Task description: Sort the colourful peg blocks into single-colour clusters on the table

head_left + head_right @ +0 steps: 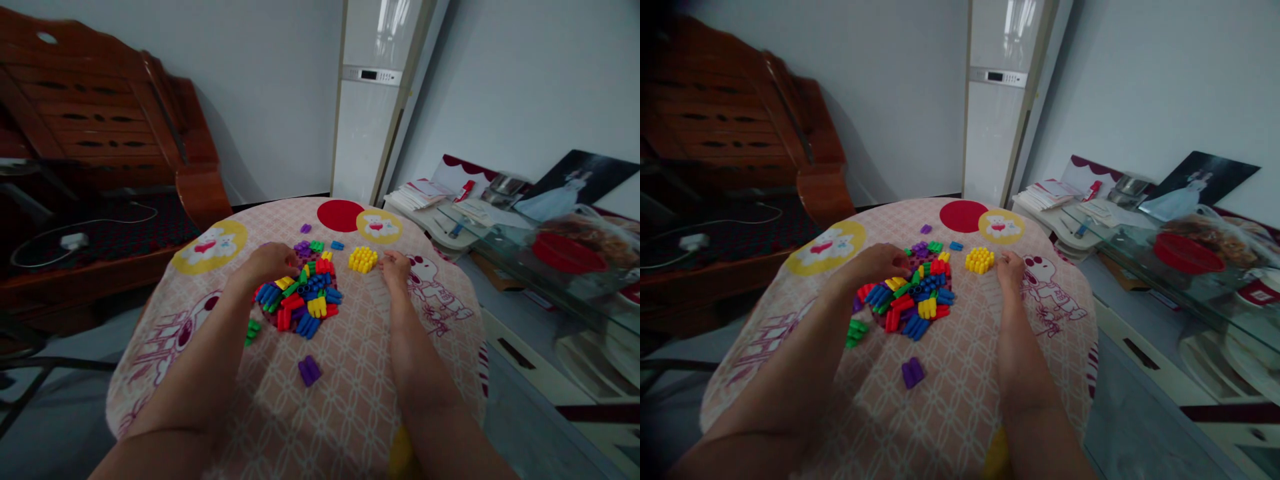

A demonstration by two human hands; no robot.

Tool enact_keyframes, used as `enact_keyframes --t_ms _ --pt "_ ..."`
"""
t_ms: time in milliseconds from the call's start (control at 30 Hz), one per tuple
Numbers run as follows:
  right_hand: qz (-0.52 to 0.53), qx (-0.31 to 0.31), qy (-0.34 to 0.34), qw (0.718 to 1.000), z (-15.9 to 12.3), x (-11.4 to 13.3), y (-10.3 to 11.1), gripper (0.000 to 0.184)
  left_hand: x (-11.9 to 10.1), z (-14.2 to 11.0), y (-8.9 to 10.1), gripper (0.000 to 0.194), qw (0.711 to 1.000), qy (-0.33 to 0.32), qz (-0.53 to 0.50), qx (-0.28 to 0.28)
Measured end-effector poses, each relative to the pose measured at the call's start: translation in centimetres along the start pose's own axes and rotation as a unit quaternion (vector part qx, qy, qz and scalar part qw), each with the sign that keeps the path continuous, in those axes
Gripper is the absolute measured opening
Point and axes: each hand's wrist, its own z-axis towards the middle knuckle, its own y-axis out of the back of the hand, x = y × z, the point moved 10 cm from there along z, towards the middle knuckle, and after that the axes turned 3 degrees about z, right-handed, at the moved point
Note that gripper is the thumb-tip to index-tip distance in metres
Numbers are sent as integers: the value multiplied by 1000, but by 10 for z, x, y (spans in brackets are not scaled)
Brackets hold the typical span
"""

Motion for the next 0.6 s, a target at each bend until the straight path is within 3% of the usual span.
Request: enact_keyframes --t_ms 200,467,600 --pt "4 7 -36 999 -1 -9 -2 44 14 -15 -18 41 992 84 92 31" --pt "9 4 -46 999 1 -13 -2 46 13 -8 -21 36 996 59 60 21" --pt "5 5 -39 999 1 -13 -2 46 13 -9 -7 26 997 66 40 -1"
